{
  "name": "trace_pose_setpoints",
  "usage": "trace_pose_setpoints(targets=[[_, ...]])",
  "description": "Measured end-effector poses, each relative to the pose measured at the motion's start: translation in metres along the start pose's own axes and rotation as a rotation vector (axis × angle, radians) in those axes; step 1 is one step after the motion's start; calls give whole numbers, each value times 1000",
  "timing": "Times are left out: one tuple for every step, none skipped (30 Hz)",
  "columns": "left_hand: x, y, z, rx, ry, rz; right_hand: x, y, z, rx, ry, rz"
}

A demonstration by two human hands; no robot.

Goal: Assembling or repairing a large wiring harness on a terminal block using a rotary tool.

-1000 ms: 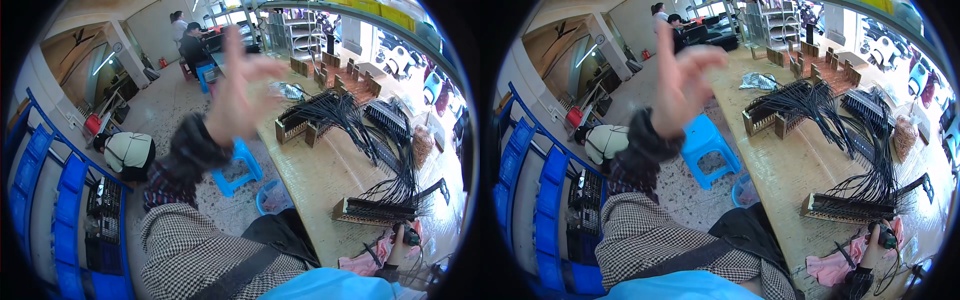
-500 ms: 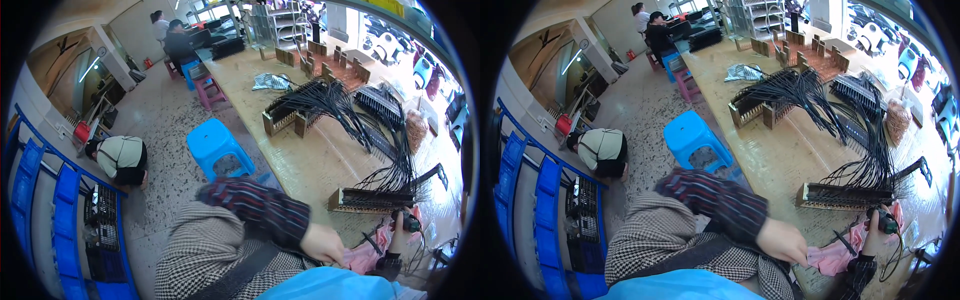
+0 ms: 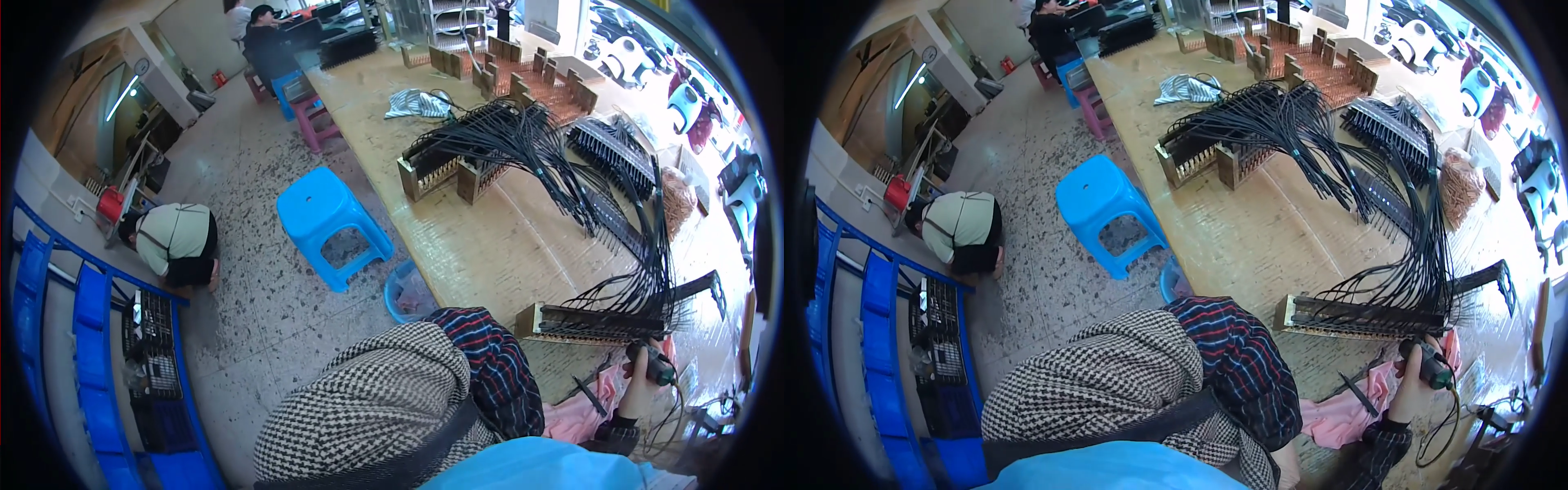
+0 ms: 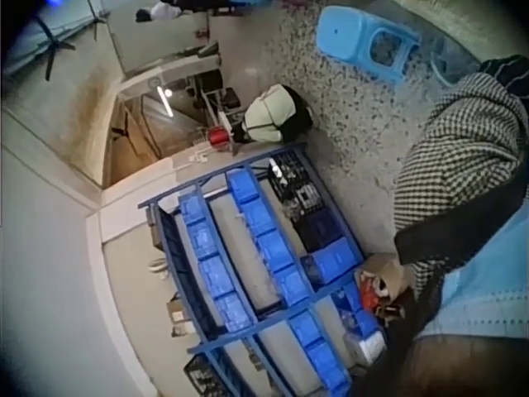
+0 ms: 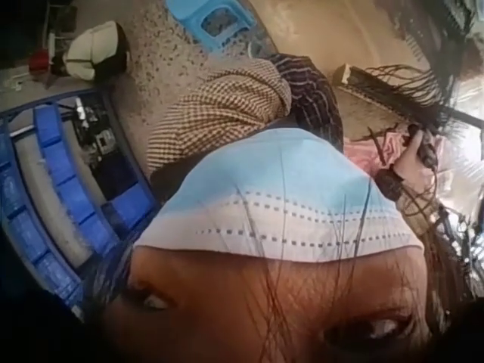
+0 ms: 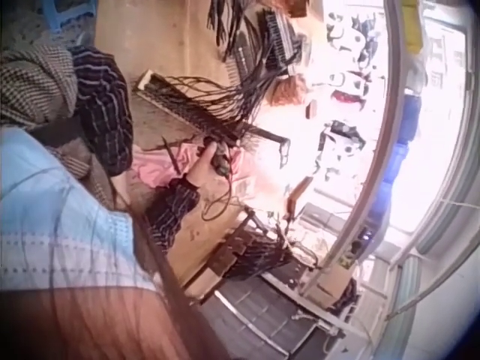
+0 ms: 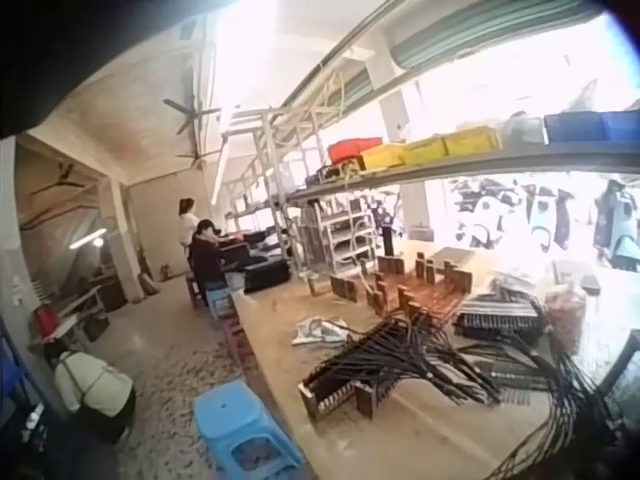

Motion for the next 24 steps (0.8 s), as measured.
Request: trace_pose_setpoints(targets=[[4, 4, 2, -15, -9, 1, 1, 1, -1, 3, -18, -8], [8, 9, 3, -27, -16, 3, 1, 3, -1, 3, -38, -19], [12, 13, 2, -35, -18, 6, 1, 5, -1, -1, -59, -32], [15, 18, 0, -40, -17, 8, 1, 7, -1, -5, -58, -43], [19, 22, 1, -39, -12, 4, 2, 8, -1, -9, -53, -48], [24, 27, 0, -35, 0, -2, 2, 9, 1, -18, -48, -58], [27, 27, -2, -29, 18, -15, 0, 11, 6, -35, -38, -72], [31, 27, -6, -19, 46, -33, -9, 7, 12, -71, -28, -97], [32, 21, -17, -9, 92, -63, -14, 5, 23, -129, 112, 46], [31, 14, -31, 3, 149, -99, -12, 5, 31, -185, 267, 177], [28, 4, -48, 5, 222, -131, 21, 13, 4, -130, 106, 15], [22, -4, -67, 7, 300, -165, 16, 2, -8, -131, 94, 120], [1, -23, -95, 31, 405, -251, 12, 2, -5, -77, 94, -47], [-8, -27, -94, 65, 390, -189, 11, 0, -6, -65, 115, -76], [-13, -23, -79, 100, 361, -128, 12, -4, -4, -87, 170, 58], [-20, -23, -62, 144, 347, -57, 5, -7, -2, -44, -2, -105], [-26, -20, -45, 192, 312, 24, 3, -9, -3, -40, -87, -90], [-29, -20, -42, 208, 320, 53, 1, -7, -1, -30, -174, -65], [-32, -17, -38, 211, 306, 103, 4, -5, -1, -59, -152, -94], [-33, -18, -39, 223, 338, 73, 6, -3, 2, -53, -151, -99], [-33, -20, -40, 226, 355, 69, 8, -2, 5, -39, -153, -100], [-33, -19, -40, 222, 362, 82, 6, 1, 5, -51, -148, -113], [-34, -18, -40, 218, 365, 98, 6, 2, 6, -61, -148, -98], [-35, -19, -39, 219, 374, 95, 7, 2, 6, -68, -148, -80]])
Point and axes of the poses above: each hand's wrist, its own y-axis away from the middle knuckle, its own z-axis out of the back of the hand, x = y × z, the point moved 5 cm from there along -y, towards the middle knuckle, and after that the axes turned 6 degrees about -z, right-handed, at the moved point
